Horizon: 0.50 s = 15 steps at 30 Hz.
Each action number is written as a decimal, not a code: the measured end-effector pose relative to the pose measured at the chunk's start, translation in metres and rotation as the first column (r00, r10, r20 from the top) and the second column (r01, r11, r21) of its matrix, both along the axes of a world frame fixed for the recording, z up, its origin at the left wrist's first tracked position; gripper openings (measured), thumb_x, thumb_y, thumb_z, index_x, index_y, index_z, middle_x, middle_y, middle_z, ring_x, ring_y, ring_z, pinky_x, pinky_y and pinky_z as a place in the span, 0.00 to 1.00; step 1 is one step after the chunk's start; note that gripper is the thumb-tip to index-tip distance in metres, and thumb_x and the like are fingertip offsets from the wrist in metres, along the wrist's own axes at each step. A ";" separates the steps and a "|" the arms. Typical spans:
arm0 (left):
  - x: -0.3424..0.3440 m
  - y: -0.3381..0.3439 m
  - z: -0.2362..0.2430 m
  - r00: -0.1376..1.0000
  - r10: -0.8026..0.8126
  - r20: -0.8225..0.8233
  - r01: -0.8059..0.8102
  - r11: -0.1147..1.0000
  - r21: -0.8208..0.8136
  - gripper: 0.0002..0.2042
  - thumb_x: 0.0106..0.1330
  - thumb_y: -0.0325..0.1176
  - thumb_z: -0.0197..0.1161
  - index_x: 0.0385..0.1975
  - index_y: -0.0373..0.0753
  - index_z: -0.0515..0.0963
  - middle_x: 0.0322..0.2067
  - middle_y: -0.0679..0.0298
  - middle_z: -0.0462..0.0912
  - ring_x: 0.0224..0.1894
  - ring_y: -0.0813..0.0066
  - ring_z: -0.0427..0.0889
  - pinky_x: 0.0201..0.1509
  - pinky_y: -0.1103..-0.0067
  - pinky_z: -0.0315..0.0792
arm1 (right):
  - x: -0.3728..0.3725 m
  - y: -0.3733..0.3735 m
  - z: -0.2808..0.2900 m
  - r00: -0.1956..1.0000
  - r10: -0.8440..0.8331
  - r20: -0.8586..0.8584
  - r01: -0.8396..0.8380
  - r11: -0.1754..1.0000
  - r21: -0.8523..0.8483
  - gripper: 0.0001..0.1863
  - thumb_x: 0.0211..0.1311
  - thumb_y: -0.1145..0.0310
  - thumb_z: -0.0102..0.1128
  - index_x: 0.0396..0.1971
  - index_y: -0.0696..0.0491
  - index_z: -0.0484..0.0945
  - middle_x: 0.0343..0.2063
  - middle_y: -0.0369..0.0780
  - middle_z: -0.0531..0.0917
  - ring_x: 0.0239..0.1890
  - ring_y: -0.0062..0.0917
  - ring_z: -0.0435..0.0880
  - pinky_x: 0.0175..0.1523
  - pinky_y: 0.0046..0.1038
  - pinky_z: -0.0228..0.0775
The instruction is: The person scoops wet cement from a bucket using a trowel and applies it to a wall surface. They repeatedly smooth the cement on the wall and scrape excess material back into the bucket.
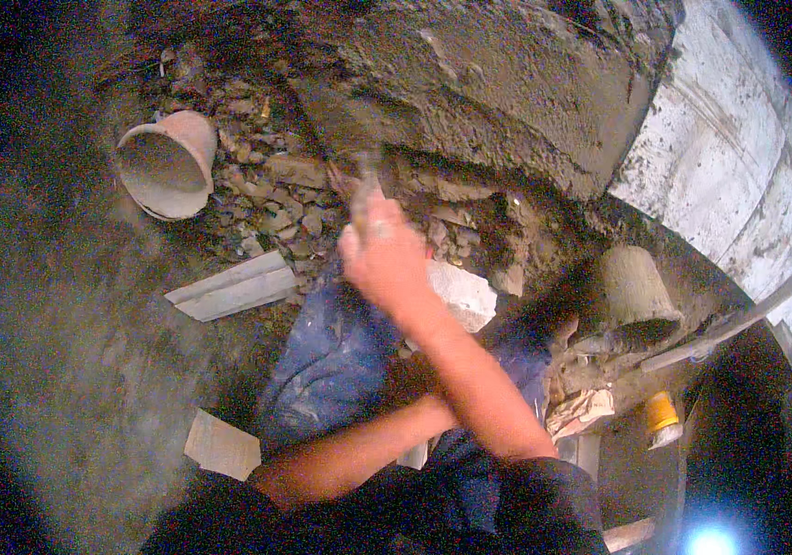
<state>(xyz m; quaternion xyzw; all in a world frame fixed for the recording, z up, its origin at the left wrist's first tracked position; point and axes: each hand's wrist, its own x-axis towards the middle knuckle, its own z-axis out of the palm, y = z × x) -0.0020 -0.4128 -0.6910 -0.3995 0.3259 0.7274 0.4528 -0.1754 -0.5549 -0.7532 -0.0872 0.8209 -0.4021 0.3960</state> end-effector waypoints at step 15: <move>-0.026 0.010 0.027 0.894 -0.401 -0.201 0.343 0.900 -0.268 0.27 0.70 0.51 0.51 0.63 0.41 0.64 0.62 0.53 0.64 0.63 0.53 0.60 0.63 0.51 0.54 | -0.013 -0.034 0.015 0.989 -0.151 0.007 0.146 0.967 0.209 0.21 0.62 0.62 0.58 0.46 0.65 0.72 0.42 0.59 0.77 0.47 0.52 0.77 0.53 0.44 0.68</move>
